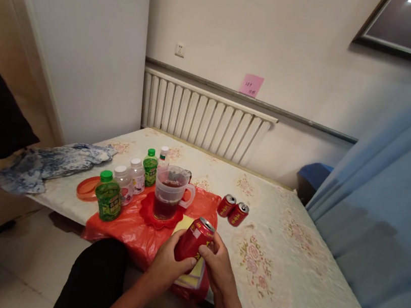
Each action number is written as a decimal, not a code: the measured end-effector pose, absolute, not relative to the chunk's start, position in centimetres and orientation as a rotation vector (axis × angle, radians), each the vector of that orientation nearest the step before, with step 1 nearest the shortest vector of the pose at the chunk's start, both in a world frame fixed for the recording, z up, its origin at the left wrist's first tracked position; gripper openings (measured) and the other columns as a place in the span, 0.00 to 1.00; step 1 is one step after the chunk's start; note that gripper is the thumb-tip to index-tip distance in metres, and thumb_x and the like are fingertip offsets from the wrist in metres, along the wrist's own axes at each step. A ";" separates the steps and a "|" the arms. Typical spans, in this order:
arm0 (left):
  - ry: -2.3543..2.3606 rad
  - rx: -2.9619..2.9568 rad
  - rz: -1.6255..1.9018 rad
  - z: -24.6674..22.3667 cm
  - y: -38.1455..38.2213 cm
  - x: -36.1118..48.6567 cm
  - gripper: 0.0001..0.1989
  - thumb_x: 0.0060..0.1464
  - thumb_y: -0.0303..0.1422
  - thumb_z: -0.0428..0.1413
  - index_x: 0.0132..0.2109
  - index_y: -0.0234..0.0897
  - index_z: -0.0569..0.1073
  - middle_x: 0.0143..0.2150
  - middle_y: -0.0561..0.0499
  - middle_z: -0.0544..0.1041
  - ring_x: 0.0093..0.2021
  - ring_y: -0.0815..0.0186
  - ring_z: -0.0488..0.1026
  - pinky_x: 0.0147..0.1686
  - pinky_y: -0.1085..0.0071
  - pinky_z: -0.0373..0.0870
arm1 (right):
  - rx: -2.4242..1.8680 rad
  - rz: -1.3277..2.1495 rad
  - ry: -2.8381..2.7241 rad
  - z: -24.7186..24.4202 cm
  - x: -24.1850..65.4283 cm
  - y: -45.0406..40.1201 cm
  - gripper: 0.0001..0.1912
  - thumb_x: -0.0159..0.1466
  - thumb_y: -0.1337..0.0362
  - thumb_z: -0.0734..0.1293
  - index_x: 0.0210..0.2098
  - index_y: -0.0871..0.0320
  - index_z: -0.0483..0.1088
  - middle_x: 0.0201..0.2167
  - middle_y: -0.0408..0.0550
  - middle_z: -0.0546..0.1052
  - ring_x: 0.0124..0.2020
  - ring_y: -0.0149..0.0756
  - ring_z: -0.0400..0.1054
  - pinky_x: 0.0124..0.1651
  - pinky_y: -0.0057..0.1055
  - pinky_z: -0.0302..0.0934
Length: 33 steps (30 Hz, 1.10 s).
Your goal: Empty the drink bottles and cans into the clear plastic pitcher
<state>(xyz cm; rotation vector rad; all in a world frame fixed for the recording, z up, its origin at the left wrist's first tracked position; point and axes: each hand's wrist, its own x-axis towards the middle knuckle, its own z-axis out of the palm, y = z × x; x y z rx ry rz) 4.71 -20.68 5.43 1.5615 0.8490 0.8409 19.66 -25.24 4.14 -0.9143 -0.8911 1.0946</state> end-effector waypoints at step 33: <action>0.871 1.746 1.057 4.2 -21.0 4.3 0.31 0.44 0.36 0.61 0.56 0.35 0.66 0.56 0.39 0.71 0.58 0.48 0.67 0.58 0.50 0.61 | -0.869 1.144 -0.829 4.7 19.1 -26.0 0.34 0.46 0.63 0.79 0.51 0.54 0.68 0.46 0.49 0.78 0.47 0.45 0.73 0.51 0.40 0.66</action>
